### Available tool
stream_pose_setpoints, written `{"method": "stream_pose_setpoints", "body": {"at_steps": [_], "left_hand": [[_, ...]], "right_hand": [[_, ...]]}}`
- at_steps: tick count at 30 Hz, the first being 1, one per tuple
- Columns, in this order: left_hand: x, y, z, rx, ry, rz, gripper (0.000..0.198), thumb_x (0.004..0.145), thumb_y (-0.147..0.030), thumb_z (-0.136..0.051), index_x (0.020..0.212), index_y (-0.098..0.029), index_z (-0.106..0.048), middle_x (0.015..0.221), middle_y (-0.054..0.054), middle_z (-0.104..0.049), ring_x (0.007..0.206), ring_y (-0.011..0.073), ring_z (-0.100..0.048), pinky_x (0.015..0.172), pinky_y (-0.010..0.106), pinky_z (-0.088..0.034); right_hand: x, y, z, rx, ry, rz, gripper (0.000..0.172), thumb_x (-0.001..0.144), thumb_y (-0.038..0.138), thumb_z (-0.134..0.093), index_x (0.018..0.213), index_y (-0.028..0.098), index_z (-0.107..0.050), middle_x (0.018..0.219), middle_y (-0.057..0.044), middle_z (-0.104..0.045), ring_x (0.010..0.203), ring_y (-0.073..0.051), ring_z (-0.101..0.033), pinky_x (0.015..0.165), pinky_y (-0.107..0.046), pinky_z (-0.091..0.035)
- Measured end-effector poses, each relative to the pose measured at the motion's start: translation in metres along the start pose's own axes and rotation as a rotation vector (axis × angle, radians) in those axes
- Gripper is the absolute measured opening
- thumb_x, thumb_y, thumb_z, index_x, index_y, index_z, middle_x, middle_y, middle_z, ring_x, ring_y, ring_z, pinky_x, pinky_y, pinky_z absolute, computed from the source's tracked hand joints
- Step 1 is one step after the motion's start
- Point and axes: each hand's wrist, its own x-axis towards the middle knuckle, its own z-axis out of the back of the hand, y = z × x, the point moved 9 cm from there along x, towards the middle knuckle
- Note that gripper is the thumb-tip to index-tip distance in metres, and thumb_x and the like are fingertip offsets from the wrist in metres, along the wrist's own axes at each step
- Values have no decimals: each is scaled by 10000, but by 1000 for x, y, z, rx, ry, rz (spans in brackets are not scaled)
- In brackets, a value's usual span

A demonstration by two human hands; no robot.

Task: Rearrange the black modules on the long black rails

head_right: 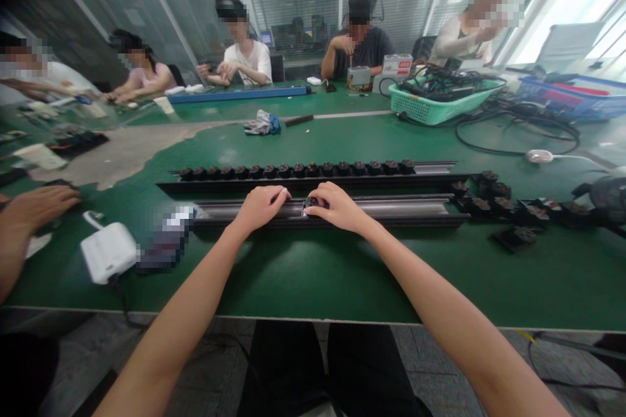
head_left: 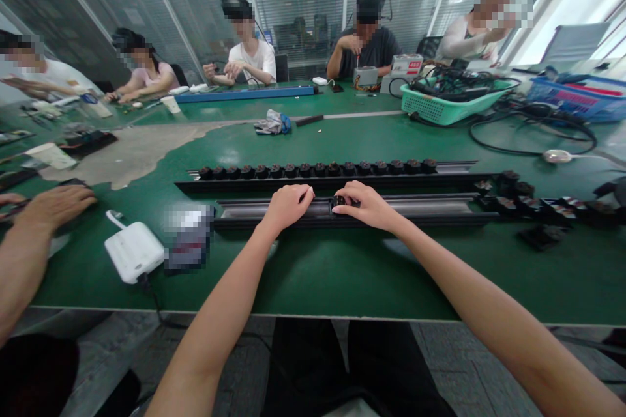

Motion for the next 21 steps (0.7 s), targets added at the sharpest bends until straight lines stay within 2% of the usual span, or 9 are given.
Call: {"method": "stream_pose_setpoints", "body": {"at_steps": [9, 21], "left_hand": [[0, -1, -1, 16, 4, 4, 399, 1011, -360, -360, 910, -219, -720, 931, 57, -756, 885, 232, -692, 745, 307, -466], [0, 0, -1, 9, 2, 2, 408, 1014, -363, -352, 911, -220, -719, 937, 60, -756, 891, 236, -695, 745, 309, -469]], "right_hand": [[-1, -2, 3, 4, -43, 12, 286, 878, 469, -693, 906, 184, -692, 703, -2, -509, 755, -177, -499, 734, -329, -389], [-1, -2, 5, -1, -35, -14, 256, 869, 441, -700, 895, 186, -692, 694, 7, -489, 734, -168, -487, 725, -324, -380]]}}
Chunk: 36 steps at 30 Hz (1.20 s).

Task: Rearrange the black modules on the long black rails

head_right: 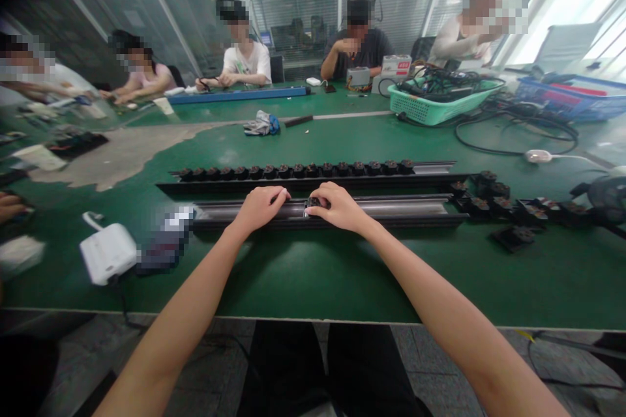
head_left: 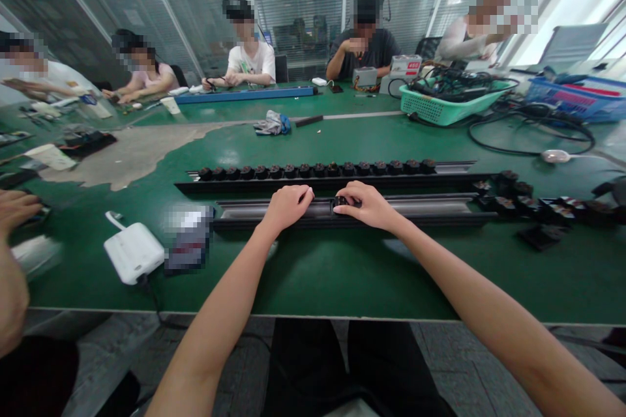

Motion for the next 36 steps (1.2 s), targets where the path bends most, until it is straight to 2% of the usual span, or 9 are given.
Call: {"method": "stream_pose_setpoints", "body": {"at_steps": [17, 36], "left_hand": [[-1, 1, 0, 1, 0, 12, 399, 1014, -362, -358, 916, -223, -719, 956, 59, -759, 904, 236, -695, 729, 307, -466], [0, 2, -1, -15, 3, 11, 407, 1011, -375, -356, 899, -223, -716, 942, 57, -758, 903, 235, -694, 734, 307, -464]], "right_hand": [[-3, 6, 2, -46, 2, 38, 275, 900, 447, -673, 941, 177, -699, 719, -9, -512, 773, -184, -505, 767, -341, -405], [-5, 3, 7, -59, 6, -6, 247, 886, 440, -687, 904, 194, -705, 713, -8, -518, 770, -183, -505, 756, -336, -406]]}}
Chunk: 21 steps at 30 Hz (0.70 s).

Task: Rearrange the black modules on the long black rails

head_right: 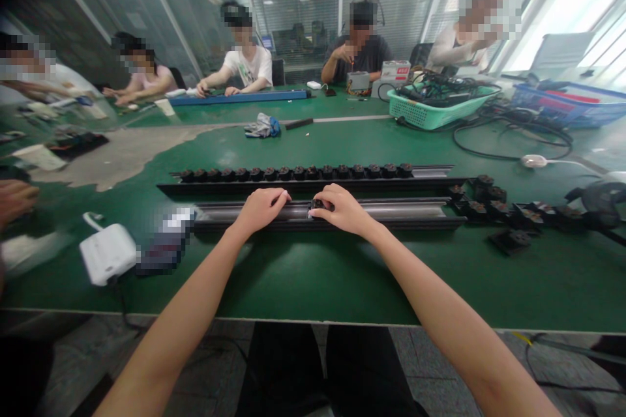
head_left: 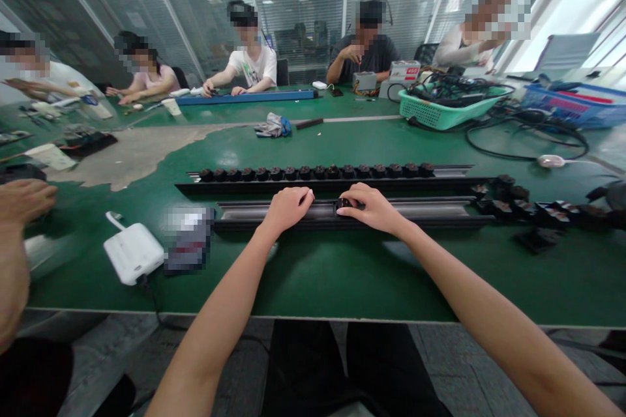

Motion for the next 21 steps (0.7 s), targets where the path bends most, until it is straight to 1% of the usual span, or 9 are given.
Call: {"method": "stream_pose_setpoints", "body": {"at_steps": [21], "left_hand": [[0, -1, 2, -5, -9, 3, 394, 1011, -366, -368, 895, -230, -719, 947, 53, -760, 904, 239, -697, 732, 311, -465]], "right_hand": [[-1, -2, 3, 3, 17, -10, 235, 883, 427, -686, 904, 194, -704, 708, -5, -511, 759, -180, -502, 750, -339, -404]]}}
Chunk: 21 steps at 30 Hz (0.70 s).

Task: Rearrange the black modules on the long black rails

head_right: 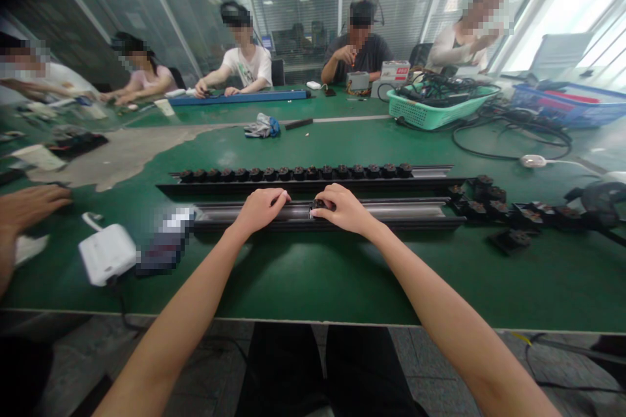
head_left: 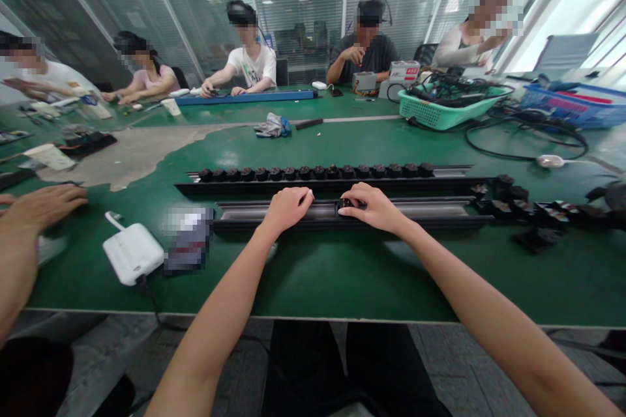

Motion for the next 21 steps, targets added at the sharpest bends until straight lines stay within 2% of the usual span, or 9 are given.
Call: {"method": "stream_pose_setpoints", "body": {"at_steps": [21], "left_hand": [[0, 1, -2, 12, 1, -3, 402, 1013, -366, -364, 894, -223, -720, 941, 48, -759, 905, 237, -699, 729, 312, -458]], "right_hand": [[-2, -1, 2, 21, -44, 25, 245, 873, 429, -702, 898, 186, -700, 687, 5, -495, 744, -172, -507, 735, -328, -401]]}}
